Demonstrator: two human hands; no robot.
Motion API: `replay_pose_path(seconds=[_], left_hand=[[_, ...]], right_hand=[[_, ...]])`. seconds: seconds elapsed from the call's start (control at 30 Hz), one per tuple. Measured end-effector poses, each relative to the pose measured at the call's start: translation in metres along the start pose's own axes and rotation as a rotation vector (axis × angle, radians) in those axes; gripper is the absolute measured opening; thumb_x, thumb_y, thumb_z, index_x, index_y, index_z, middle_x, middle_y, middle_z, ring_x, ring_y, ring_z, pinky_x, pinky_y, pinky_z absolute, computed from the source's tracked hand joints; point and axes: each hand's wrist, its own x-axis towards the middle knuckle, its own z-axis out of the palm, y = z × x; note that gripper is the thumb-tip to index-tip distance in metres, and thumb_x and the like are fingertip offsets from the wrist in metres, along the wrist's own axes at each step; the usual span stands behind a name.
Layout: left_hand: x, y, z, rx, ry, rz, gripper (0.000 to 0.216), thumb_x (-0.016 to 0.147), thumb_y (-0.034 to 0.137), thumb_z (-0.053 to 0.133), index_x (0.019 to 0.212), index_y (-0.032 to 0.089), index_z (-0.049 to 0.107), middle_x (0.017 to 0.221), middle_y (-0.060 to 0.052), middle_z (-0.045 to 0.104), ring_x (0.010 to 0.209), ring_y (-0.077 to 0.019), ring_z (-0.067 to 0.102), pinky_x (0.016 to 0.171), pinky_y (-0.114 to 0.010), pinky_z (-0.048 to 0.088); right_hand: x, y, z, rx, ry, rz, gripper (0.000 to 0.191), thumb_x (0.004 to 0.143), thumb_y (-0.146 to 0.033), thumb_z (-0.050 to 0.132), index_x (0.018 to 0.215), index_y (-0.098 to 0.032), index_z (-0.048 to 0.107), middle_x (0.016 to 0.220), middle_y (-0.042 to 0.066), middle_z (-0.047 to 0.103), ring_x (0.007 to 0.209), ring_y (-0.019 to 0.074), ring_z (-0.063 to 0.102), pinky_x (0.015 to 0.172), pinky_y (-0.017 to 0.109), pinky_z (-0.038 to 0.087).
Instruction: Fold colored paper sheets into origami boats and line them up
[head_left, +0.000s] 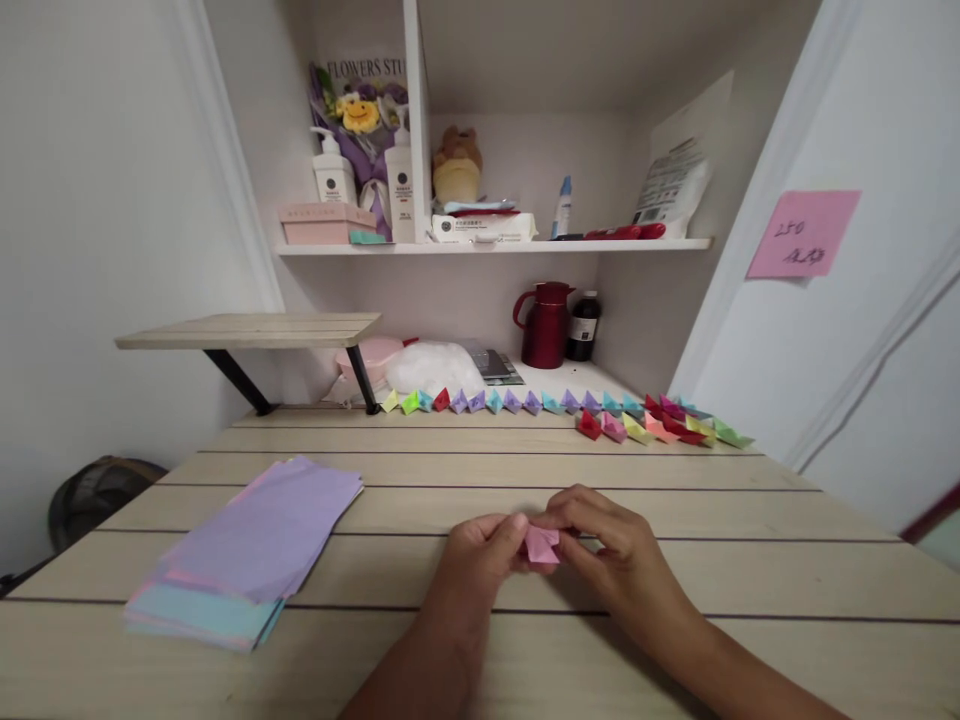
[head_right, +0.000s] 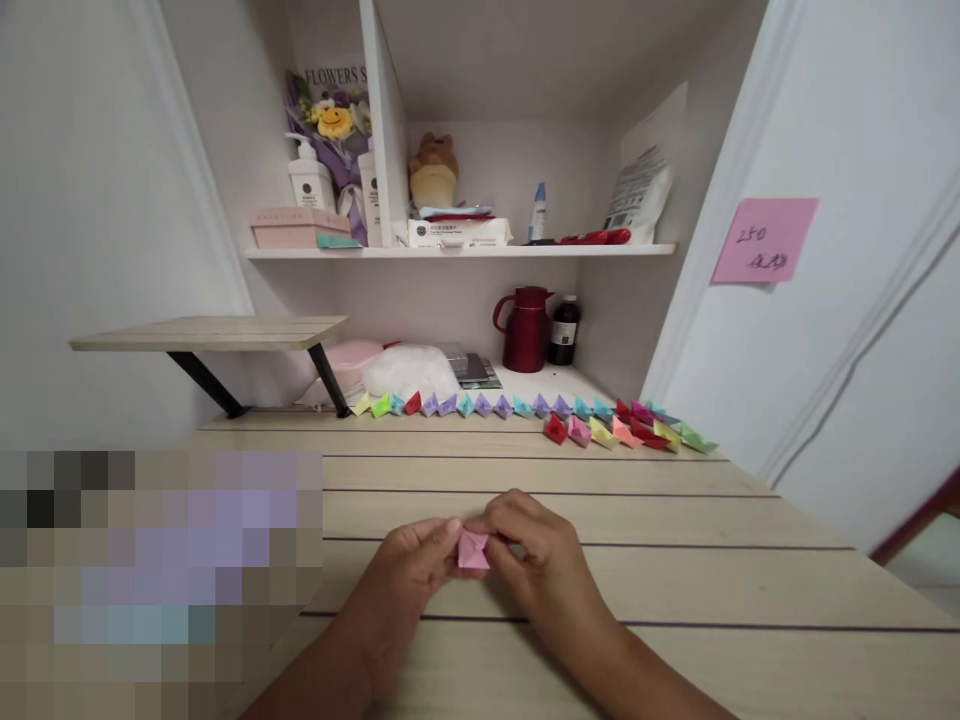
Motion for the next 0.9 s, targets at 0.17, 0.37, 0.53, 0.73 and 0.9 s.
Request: replay_pose_path(seconds=[0.17,0.37,0.53,0.73,0.9], left_hand=[[0.002,-0.008,-0.003,0.020,0.104,0.033,0.042,0.061,0.045,0.082,0.082,0.009,0.076,0.072,-0.010,0.072,0.068,-0.0211,0.065,0.071,-0.032,0.049],[0.009,-0.011,-0.002,0.106,0.212,0.109,0.034,0.062,0.040,0.079,0.079,0.011,0.076,0.060,-0.007,0.069,0.060,-0.0200,0.064,0.064,-0.031,0.048],[0.006,-0.001,0.000,0.166,0.320,0.162,0.024,0.061,0.033,0.078,0.074,0.013,0.076,0.057,-0.005,0.069,0.061,-0.0207,0.064,0.060,-0.028,0.047],[-0.002,0.006,0.002,0.250,0.327,0.153,0.022,0.066,0.031,0.074,0.080,0.014,0.077,0.070,-0.005,0.073,0.069,-0.0204,0.064,0.063,-0.027,0.045],[-0.003,-0.002,0.005,0.307,0.305,0.168,0.024,0.069,0.033,0.071,0.081,0.014,0.077,0.076,-0.006,0.074,0.070,-0.0197,0.063,0.066,-0.027,0.045]], right_hand=[[0.001,-0.001,0.001,0.069,-0.028,0.034,0.017,0.084,-0.017,0.055,0.084,-0.025,0.070,0.086,0.006,0.062,0.081,0.0217,0.059,0.070,0.033,0.048],[0.003,0.006,-0.001,0.370,-0.050,0.340,0.044,0.082,-0.033,0.063,0.124,-0.027,0.053,0.119,0.008,0.058,0.088,0.0204,0.060,0.078,0.035,0.049],[0.005,0.005,-0.002,0.573,-0.053,0.565,0.044,0.083,-0.054,0.059,0.116,-0.025,0.058,0.111,0.006,0.063,0.091,0.0207,0.061,0.080,0.035,0.047],[0.005,0.004,0.003,0.602,-0.182,0.507,0.036,0.070,-0.049,0.075,0.075,-0.017,0.059,0.064,-0.002,0.058,0.060,0.0129,0.052,0.057,0.025,0.038],[0.002,0.013,0.004,0.541,-0.211,0.517,0.034,0.070,-0.045,0.074,0.064,-0.017,0.055,0.060,0.000,0.061,0.056,0.0117,0.049,0.054,0.024,0.033]])
